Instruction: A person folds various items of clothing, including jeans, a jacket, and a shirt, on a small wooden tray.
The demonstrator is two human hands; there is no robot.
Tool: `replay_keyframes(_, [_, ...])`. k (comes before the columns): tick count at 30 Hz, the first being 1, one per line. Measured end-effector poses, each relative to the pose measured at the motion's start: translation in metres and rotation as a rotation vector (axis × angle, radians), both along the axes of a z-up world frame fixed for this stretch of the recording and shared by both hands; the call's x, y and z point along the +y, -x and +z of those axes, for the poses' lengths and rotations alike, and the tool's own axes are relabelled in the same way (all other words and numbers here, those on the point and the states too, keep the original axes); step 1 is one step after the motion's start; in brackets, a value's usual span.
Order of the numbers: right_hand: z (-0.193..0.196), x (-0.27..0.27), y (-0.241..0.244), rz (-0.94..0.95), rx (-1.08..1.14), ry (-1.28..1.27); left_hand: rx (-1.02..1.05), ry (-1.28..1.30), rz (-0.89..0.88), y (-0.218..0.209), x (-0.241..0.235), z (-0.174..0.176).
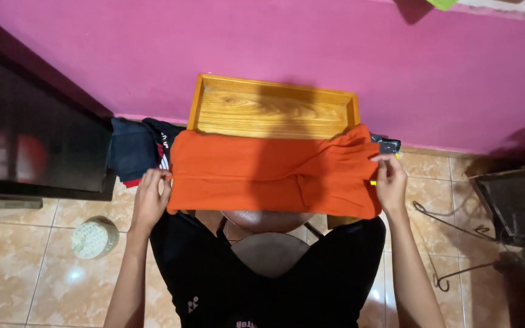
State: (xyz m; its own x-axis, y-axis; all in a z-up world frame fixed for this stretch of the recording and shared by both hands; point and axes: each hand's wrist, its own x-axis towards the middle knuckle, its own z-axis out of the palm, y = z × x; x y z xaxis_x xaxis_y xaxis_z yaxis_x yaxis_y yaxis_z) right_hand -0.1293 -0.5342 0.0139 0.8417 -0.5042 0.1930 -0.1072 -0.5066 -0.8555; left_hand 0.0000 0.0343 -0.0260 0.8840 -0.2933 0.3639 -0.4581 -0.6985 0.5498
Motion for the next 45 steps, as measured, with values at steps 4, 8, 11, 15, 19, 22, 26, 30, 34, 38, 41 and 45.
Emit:
replay_keyframes(4, [-0.023, -0.004, -0.006, 0.072, 0.005, -0.082, 0.226, 0.167, 0.072, -0.004, 0.005, -0.004])
replay_keyframes(8, [-0.034, -0.004, 0.006, -0.044, 0.093, -0.208, 0.280, 0.198, 0.132, -0.031, 0.006, -0.013])
replay_keyframes(11, [-0.020, 0.004, 0.008, 0.011, 0.151, -0.070, 0.306, 0.212, 0.140, -0.051, -0.004, -0.022])
replay_keyframes(15, [0.002, 0.005, 0.005, 0.086, 0.269, 0.278, 0.465, 0.258, 0.161, -0.065, -0.033, -0.020])
replay_keyframes(19, [0.008, 0.000, -0.003, 0.188, 0.368, 0.427, 0.806, 0.373, 0.206, -0.067, -0.039, -0.034])
replay_keyframes(22, [0.035, 0.013, -0.017, 0.218, 0.388, 0.425, 0.885, 0.314, 0.226, -0.067, -0.029, -0.041])
replay_keyframes(26, [0.030, 0.005, -0.045, 0.199, 0.184, 0.204, 0.938, 0.309, 0.223, -0.063, -0.038, -0.028])
replay_keyframes(30, [-0.021, -0.023, -0.050, 0.153, 0.193, 0.198, 1.014, 0.372, 0.276, -0.051, -0.056, 0.028])
replay_keyframes(34, [-0.023, -0.020, -0.043, 0.136, -0.057, 0.130, 1.018, 0.557, 0.265, -0.020, -0.077, 0.072])
replay_keyframes(38, [-0.064, -0.037, -0.047, 0.081, 0.078, -0.071, 0.879, 0.794, 0.191, -0.023, -0.068, 0.044])
replay_keyframes(41, [-0.070, -0.041, -0.049, 0.181, 0.088, -0.028, 0.905, 0.574, 0.316, -0.048, -0.042, -0.040])
replay_keyframes(45, [-0.048, -0.030, -0.045, 0.054, 0.143, 0.117, 0.987, 0.571, 0.408, -0.075, -0.025, -0.134])
